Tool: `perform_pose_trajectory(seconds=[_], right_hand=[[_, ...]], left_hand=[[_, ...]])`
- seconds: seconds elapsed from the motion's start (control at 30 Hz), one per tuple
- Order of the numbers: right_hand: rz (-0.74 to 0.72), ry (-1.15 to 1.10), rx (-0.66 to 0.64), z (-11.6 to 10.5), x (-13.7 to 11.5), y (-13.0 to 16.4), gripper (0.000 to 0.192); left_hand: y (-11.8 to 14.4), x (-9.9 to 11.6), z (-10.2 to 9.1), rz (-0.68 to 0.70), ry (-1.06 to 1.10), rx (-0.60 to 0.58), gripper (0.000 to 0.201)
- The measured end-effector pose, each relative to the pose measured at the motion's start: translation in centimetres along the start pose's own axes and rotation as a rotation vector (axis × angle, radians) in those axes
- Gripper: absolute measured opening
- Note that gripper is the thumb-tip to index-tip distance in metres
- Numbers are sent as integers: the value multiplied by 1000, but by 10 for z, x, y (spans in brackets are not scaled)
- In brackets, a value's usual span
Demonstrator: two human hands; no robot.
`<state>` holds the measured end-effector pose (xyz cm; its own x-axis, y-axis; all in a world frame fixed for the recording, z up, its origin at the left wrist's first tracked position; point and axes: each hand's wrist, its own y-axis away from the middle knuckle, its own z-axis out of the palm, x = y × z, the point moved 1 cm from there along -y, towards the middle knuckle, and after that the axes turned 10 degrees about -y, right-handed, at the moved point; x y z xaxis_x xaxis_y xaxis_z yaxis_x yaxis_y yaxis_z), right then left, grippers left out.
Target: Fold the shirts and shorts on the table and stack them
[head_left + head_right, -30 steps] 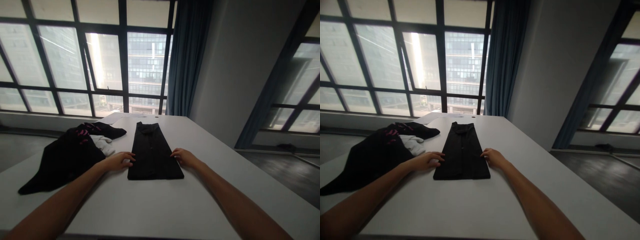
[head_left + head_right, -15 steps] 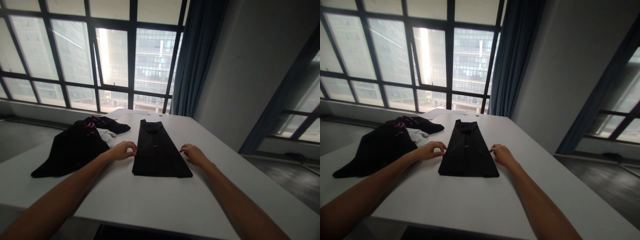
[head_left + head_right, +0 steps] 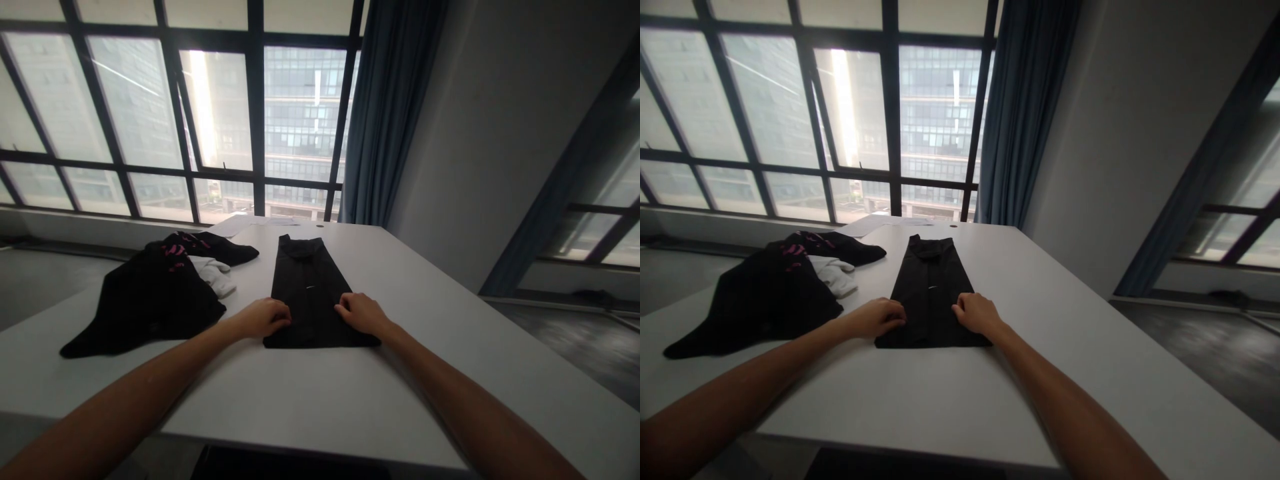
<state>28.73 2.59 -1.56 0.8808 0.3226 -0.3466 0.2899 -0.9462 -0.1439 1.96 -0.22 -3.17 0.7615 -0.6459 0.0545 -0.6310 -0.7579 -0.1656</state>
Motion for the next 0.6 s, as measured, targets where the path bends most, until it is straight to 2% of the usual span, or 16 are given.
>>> perform_pose_trajectory(seconds=[0.17,0.3,0.37,0.5,0.53,0.6], right_hand=[[-44,-182,131,-2,-9,-2,23],[-143,-159,51,3,-17,-1,21],[-144,-137,66,1,-18,-2,21],[-87,-181,211,-5,-17,-2,23],[-105,-198,186,-5,-17,-1,22],[-178,-224,57,-3,-19,1,20]], left_hand=[[2,7,-11,-66,8,-45,26],[4,12,-20,-49,46,-112,36],[5,13,-20,-22,67,-122,29],[3,13,-19,46,84,-87,17],[3,14,-20,56,83,-72,17],[4,14,-25,58,86,-47,19]])
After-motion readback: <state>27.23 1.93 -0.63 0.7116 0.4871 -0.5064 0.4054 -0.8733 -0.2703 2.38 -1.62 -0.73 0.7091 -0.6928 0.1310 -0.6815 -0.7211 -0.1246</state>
